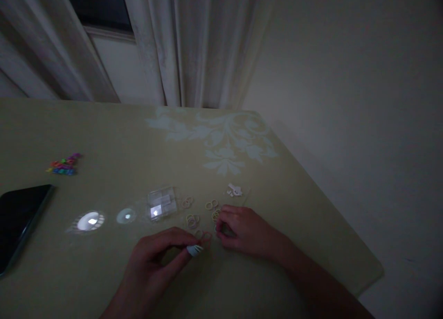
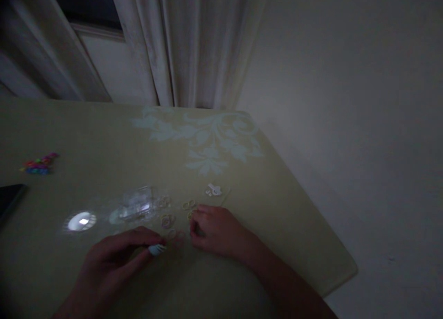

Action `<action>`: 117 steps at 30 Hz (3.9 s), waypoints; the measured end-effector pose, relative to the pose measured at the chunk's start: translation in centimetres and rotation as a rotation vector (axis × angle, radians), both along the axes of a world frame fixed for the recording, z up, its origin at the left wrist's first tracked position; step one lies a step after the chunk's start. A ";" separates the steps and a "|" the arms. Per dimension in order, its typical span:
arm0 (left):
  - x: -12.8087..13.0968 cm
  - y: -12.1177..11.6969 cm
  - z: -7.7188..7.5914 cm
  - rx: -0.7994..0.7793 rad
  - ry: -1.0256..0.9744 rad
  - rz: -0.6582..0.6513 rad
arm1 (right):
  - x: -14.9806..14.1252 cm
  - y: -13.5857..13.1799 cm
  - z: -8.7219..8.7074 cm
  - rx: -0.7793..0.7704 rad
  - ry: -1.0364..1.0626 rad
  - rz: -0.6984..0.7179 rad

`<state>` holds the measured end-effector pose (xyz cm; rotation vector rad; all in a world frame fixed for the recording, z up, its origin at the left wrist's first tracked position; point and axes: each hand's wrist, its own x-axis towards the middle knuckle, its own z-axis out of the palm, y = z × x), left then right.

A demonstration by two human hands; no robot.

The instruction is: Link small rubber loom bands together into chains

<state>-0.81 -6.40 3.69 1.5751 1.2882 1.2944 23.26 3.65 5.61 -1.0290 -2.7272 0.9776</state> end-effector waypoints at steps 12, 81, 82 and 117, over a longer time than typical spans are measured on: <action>0.7 0.4 0.3 -0.031 -0.091 -0.088 | -2.3 -3.3 -0.3 -0.700 0.573 -0.171; -2.3 0.4 -3.9 0.227 0.833 -0.059 | -2.4 -2.8 -2.0 0.144 0.100 0.024; -2.4 0.4 -3.7 0.210 0.810 -0.065 | -2.3 -2.8 -1.9 0.136 0.088 0.020; -1.7 0.4 -1.7 0.033 0.610 0.062 | -2.8 -3.6 -2.3 0.056 0.348 -0.096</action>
